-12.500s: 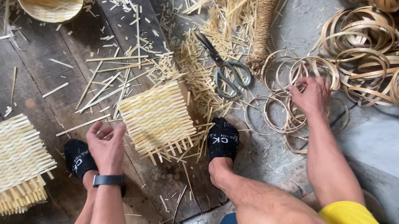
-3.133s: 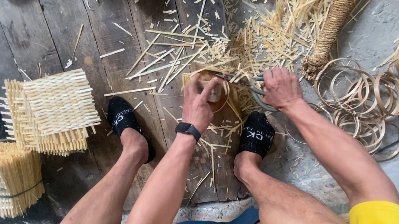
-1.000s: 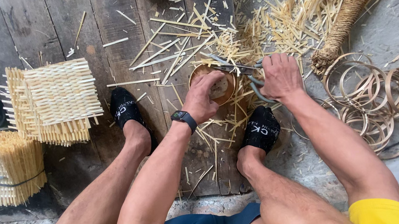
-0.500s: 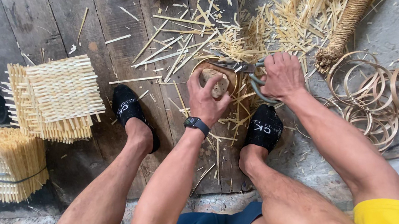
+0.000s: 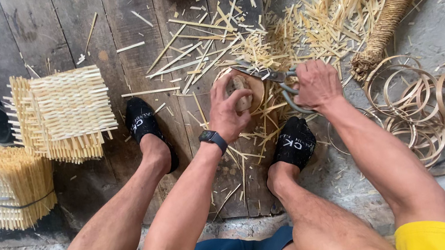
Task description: The person sits on the floor and assembles small woven bamboo baskets. They place a square of woven bamboo strips over a round wooden form, press a thin bamboo ring around its edge to shape a rim, trim excess strips with scissors, and set finished baskets aside with others.
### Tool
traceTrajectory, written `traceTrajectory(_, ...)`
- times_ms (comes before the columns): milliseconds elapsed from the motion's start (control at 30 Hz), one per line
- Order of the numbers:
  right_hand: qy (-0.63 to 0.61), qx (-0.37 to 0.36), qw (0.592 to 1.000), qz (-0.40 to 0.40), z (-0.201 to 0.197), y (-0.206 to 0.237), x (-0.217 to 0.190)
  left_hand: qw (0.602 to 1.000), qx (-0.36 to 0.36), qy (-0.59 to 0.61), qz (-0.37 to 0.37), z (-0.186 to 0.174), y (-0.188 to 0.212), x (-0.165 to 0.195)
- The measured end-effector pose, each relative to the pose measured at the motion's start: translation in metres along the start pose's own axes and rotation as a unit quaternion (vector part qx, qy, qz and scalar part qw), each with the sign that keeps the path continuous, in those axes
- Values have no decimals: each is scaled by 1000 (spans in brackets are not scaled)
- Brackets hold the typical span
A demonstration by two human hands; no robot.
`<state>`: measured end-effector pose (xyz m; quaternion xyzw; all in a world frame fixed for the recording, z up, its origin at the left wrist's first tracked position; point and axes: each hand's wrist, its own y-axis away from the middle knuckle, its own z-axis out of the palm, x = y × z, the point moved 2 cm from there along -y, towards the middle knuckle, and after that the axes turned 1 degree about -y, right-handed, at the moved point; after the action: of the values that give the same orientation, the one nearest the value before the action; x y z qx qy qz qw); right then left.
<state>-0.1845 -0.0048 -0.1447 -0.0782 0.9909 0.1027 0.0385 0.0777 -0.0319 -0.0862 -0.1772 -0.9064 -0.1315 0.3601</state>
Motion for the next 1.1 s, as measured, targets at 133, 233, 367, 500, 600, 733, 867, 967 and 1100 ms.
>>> traceTrajectory(133,6,-62,998,7,11,4,23,999,-43,8,13,-7,-2,-5)
traceTrajectory(233,-11,-88,996,30,15,10,36,997,-72,16,23,-12,-4,-8)
traceTrajectory(367,-59,-54,990,115,11,22,57,989,-132,38,-53,-11,-6,-21)
traceTrajectory(500,-58,29,960,272,9,27,63,972,63,150,-167,-10,-22,-53)
traceTrajectory(600,-235,-61,882,404,11,29,45,924,-8,235,-302,3,-36,-74)
traceTrajectory(733,-470,-48,850,234,-14,19,-12,863,-64,369,-339,9,-39,-70)
traceTrajectory(867,-563,-58,807,167,-37,2,-43,867,-85,418,-257,4,-24,-44)
traceTrajectory(967,-563,-42,811,155,-41,2,-47,886,-32,395,-240,3,-12,-32)
traceTrajectory(1100,-521,17,842,138,-35,6,-51,892,29,395,-217,18,-3,-30)
